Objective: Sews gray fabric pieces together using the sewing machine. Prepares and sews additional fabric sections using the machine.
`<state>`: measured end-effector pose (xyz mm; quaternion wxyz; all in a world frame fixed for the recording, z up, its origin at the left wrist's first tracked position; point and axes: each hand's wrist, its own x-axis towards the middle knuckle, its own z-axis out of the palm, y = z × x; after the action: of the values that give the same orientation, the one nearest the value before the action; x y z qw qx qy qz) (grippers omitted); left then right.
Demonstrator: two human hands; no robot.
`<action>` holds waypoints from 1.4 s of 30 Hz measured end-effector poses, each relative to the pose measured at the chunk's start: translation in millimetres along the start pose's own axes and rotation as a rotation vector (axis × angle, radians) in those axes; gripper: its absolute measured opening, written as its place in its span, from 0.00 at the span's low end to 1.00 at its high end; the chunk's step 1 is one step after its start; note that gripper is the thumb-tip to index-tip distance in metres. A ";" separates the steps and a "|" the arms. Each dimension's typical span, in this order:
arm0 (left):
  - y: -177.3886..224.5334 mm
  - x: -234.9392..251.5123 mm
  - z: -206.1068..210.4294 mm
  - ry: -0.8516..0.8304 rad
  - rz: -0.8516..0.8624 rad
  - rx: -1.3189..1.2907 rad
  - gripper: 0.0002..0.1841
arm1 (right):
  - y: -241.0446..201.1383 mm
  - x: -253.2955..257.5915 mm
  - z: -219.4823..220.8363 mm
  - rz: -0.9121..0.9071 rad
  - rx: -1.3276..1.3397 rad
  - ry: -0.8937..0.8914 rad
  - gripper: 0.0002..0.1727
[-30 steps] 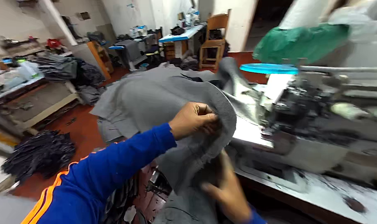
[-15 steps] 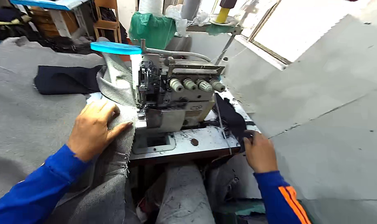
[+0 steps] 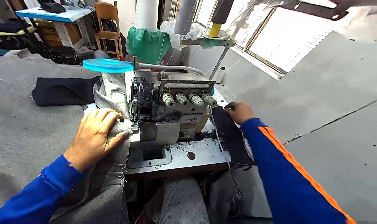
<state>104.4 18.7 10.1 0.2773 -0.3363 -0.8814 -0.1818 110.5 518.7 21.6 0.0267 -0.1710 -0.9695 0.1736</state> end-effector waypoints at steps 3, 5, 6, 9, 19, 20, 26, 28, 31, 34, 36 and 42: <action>0.3 -0.5 -1.5 0.008 0.001 0.020 0.35 | -3.8 40.3 31.6 0.203 -0.075 -0.059 0.19; 1.5 -1.6 -2.6 0.015 -0.003 0.022 0.34 | -6.1 44.6 35.5 0.196 -0.090 -0.080 0.18; 2.0 -2.4 -2.4 0.012 -0.005 0.017 0.33 | -2.5 41.9 35.3 0.164 -0.051 -0.058 0.17; 1.7 -1.1 -4.3 -0.019 0.001 -0.025 0.30 | 6.4 11.4 26.5 0.011 0.205 0.154 0.17; 7.7 15.9 -75.5 -0.192 -0.047 -0.929 0.05 | -156.2 -209.8 32.6 -0.538 0.861 0.208 0.35; 13.2 12.7 -81.0 -0.173 -0.038 -0.917 0.04 | -181.9 -217.2 53.5 -0.550 0.840 0.244 0.29; 22.3 -3.1 -84.9 -0.081 -0.059 -0.866 0.03 | -292.0 -229.9 130.0 -0.632 1.308 0.211 0.15; 20.4 -6.3 -88.7 -0.063 -0.129 -0.859 0.05 | -303.0 -232.2 130.8 -0.612 1.437 0.174 0.15; 17.5 -5.6 -88.6 -0.054 -0.160 -0.826 0.05 | -306.5 -232.0 137.7 -0.570 1.552 0.214 0.14; 13.0 1.6 -68.4 -0.050 -0.137 -0.755 0.05 | -294.0 -237.5 155.9 -0.554 1.352 0.120 0.15; 11.1 2.1 -40.0 0.024 -0.082 -0.615 0.06 | -285.5 -246.3 174.1 -0.476 1.238 -0.062 0.16; 48.1 -17.9 -10.5 0.222 0.051 0.099 0.08 | -248.3 -263.2 181.0 -0.437 1.272 -0.318 0.12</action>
<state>152.7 38.6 13.7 0.3938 -0.3226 -0.8443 -0.1672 257.8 150.9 -60.3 0.0137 0.1045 -0.6835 0.7223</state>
